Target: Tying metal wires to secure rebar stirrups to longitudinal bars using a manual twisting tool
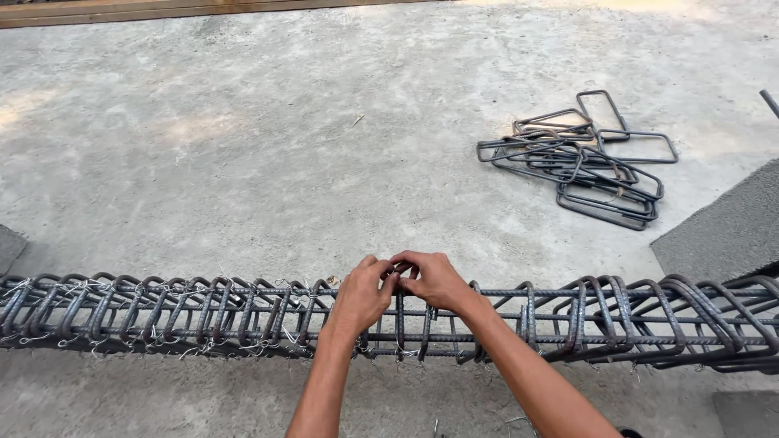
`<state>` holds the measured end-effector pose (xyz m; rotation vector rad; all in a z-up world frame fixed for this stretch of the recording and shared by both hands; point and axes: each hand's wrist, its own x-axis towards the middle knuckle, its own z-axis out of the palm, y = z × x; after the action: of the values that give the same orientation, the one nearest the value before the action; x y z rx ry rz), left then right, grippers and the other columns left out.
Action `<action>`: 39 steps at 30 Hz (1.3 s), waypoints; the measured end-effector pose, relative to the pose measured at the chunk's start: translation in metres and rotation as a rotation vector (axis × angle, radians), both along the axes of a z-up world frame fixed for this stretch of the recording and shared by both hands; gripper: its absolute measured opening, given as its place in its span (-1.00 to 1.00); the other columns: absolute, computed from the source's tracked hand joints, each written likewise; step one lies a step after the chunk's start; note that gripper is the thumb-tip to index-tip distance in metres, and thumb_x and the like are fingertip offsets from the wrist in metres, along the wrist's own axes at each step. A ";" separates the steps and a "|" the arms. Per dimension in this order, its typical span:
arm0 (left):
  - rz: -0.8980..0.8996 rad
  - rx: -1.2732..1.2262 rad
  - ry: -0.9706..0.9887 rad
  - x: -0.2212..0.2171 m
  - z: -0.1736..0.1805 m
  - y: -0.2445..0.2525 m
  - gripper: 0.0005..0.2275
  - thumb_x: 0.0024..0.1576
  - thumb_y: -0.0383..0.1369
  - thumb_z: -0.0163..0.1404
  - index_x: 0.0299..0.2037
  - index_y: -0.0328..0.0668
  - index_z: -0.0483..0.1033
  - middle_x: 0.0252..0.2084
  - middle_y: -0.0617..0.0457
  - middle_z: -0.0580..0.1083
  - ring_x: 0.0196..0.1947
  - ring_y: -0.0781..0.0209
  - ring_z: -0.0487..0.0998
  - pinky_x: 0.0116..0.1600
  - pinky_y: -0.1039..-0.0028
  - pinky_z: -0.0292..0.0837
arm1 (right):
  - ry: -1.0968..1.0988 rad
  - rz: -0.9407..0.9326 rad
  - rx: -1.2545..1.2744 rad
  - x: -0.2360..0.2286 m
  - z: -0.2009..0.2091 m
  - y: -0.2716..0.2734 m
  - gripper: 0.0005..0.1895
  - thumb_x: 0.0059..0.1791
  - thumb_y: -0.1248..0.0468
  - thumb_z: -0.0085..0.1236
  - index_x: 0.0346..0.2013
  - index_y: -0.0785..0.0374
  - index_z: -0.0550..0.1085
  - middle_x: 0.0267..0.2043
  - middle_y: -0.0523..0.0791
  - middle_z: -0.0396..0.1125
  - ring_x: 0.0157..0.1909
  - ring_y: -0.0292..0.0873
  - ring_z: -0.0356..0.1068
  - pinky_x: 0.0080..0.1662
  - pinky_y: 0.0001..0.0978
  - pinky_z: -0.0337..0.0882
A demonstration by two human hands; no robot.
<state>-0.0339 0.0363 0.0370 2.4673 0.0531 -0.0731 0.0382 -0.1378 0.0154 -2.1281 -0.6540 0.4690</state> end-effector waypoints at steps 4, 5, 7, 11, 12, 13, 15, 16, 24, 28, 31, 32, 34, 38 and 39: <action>-0.002 0.134 -0.039 0.004 -0.036 -0.006 -0.78 0.26 -0.19 -0.13 -0.07 -0.04 0.52 -0.15 -0.04 0.48 -0.23 -0.37 0.61 -0.07 -0.11 0.55 | 0.035 -0.013 -0.048 0.004 -0.007 -0.002 -0.68 -0.11 0.18 0.28 -0.05 -0.03 0.60 -0.09 -0.25 0.59 -0.19 -0.14 0.54 -0.04 -0.28 0.48; -0.009 0.173 -0.056 0.004 -0.038 -0.006 -0.79 0.26 -0.21 -0.18 -0.09 -0.04 0.48 -0.13 -0.03 0.45 -0.28 -0.41 0.61 -0.09 -0.12 0.55 | 0.053 -0.007 -0.056 0.005 -0.008 -0.002 -0.70 -0.10 0.18 0.26 -0.06 -0.02 0.61 -0.08 -0.23 0.59 -0.14 -0.11 0.56 0.00 -0.25 0.48; -0.011 0.218 -0.076 0.004 -0.040 -0.010 -0.80 0.26 -0.22 -0.22 -0.10 -0.04 0.45 -0.12 -0.01 0.43 -0.32 -0.45 0.61 -0.11 -0.14 0.55 | 0.068 0.005 -0.059 0.006 -0.009 -0.004 -0.71 -0.09 0.17 0.25 -0.08 0.00 0.62 -0.08 -0.22 0.59 -0.09 -0.08 0.57 0.03 -0.21 0.48; -0.014 0.295 -0.126 0.002 -0.042 -0.014 -0.81 0.24 -0.31 -0.23 -0.07 -0.09 0.41 -0.10 0.01 0.38 -0.33 -0.47 0.61 -0.14 -0.14 0.55 | 0.167 0.019 -0.048 0.017 -0.020 -0.001 -0.75 -0.13 0.13 0.29 -0.17 0.00 0.67 -0.21 -0.18 0.60 -0.08 -0.09 0.56 0.05 -0.21 0.48; -0.019 0.318 -0.136 0.001 -0.046 -0.016 -0.81 0.21 -0.35 -0.22 -0.06 -0.10 0.40 -0.10 0.04 0.36 -0.32 -0.45 0.62 -0.14 -0.13 0.55 | 0.203 0.015 -0.051 0.019 -0.026 -0.001 -0.73 -0.13 0.14 0.30 -0.16 0.04 0.68 -0.20 -0.14 0.60 -0.07 -0.08 0.57 0.04 -0.22 0.47; -0.003 0.328 -0.124 -0.001 -0.051 -0.017 -0.81 0.21 -0.35 -0.22 -0.06 -0.10 0.40 -0.10 0.04 0.36 -0.32 -0.45 0.62 -0.14 -0.13 0.55 | 0.212 0.035 -0.044 0.020 -0.034 0.000 -0.73 -0.13 0.14 0.30 -0.16 0.04 0.68 -0.20 -0.14 0.60 -0.07 -0.08 0.57 0.04 -0.22 0.47; -0.002 0.337 -0.198 0.002 -0.055 -0.019 -0.80 0.16 -0.43 -0.20 -0.04 -0.11 0.38 -0.10 0.04 0.33 -0.37 -0.41 0.62 -0.17 -0.13 0.57 | 0.271 0.039 0.019 0.029 -0.044 0.001 -0.73 -0.13 0.18 0.29 -0.16 0.11 0.66 -0.21 -0.13 0.59 -0.12 -0.17 0.51 0.05 -0.24 0.45; 0.011 0.350 -0.196 0.004 -0.058 -0.020 -0.80 0.16 -0.43 -0.20 -0.04 -0.11 0.38 -0.10 0.04 0.33 -0.37 -0.41 0.62 -0.17 -0.13 0.57 | 0.270 0.054 0.029 0.029 -0.041 0.001 -0.73 -0.13 0.18 0.29 -0.16 0.11 0.66 -0.21 -0.13 0.59 -0.12 -0.17 0.51 0.05 -0.24 0.45; 0.131 0.306 -0.198 0.003 -0.080 -0.021 -0.86 0.34 -0.28 -0.24 -0.02 -0.05 0.34 -0.14 0.08 0.33 -0.33 -0.41 0.63 -0.18 -0.09 0.56 | 0.345 0.089 0.138 0.035 -0.056 0.005 -0.75 -0.14 0.22 0.39 -0.19 0.17 0.66 -0.17 -0.12 0.58 -0.20 -0.20 0.50 -0.09 -0.35 0.49; 0.179 0.328 -0.161 0.001 -0.079 -0.021 -0.86 0.32 -0.22 -0.17 -0.08 -0.03 0.30 -0.16 0.03 0.34 -0.35 -0.49 0.60 -0.18 -0.12 0.53 | 0.367 0.067 0.182 0.035 -0.060 0.006 -0.74 -0.16 0.19 0.44 -0.22 0.17 0.65 -0.17 -0.10 0.56 -0.22 -0.18 0.52 -0.12 -0.36 0.52; 0.144 0.339 -0.200 0.000 -0.075 -0.019 -0.91 0.32 -0.24 -0.17 -0.12 0.01 0.28 -0.21 0.04 0.36 -0.37 -0.48 0.60 -0.19 -0.11 0.53 | 0.350 0.084 0.198 0.039 -0.060 0.005 -0.75 -0.16 0.20 0.46 -0.25 0.18 0.62 -0.18 -0.09 0.54 -0.23 -0.15 0.53 -0.14 -0.33 0.54; 0.093 0.382 -0.217 -0.001 -0.073 -0.015 -0.91 0.32 -0.22 -0.17 -0.11 0.04 0.27 -0.23 0.04 0.37 -0.38 -0.45 0.60 -0.20 -0.10 0.54 | 0.352 0.090 0.199 0.038 -0.057 0.004 -0.74 -0.17 0.21 0.46 -0.25 0.18 0.62 -0.17 -0.09 0.53 -0.22 -0.14 0.54 -0.14 -0.33 0.55; 0.038 0.430 -0.231 0.000 -0.071 -0.009 -0.91 0.33 -0.21 -0.17 -0.10 0.07 0.25 -0.26 0.04 0.38 -0.39 -0.43 0.61 -0.21 -0.08 0.54 | 0.358 0.094 0.205 0.036 -0.048 0.004 -0.74 -0.17 0.21 0.46 -0.25 0.17 0.61 -0.16 -0.10 0.53 -0.22 -0.13 0.54 -0.14 -0.33 0.56; 0.035 0.457 -0.316 -0.007 -0.077 -0.010 -0.89 0.34 -0.18 -0.18 -0.11 0.06 0.26 -0.32 0.02 0.41 -0.45 -0.40 0.61 -0.27 -0.06 0.54 | 0.382 0.092 0.193 0.026 -0.031 -0.007 -0.74 -0.18 0.19 0.40 -0.21 0.11 0.65 -0.19 -0.13 0.53 -0.24 -0.21 0.48 -0.12 -0.38 0.48; 0.039 0.426 -0.341 -0.006 -0.078 -0.009 -0.88 0.34 -0.19 -0.17 -0.10 0.04 0.26 -0.33 -0.02 0.42 -0.45 -0.43 0.60 -0.29 -0.08 0.53 | 0.401 0.089 0.188 0.026 -0.025 -0.010 -0.75 -0.14 0.20 0.32 -0.18 0.10 0.66 -0.18 -0.15 0.53 -0.24 -0.22 0.44 -0.10 -0.38 0.45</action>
<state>-0.0403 0.0272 -0.0406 2.8646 -0.0355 0.4161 0.0645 -0.1480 -0.0099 -1.7643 -0.5382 0.8230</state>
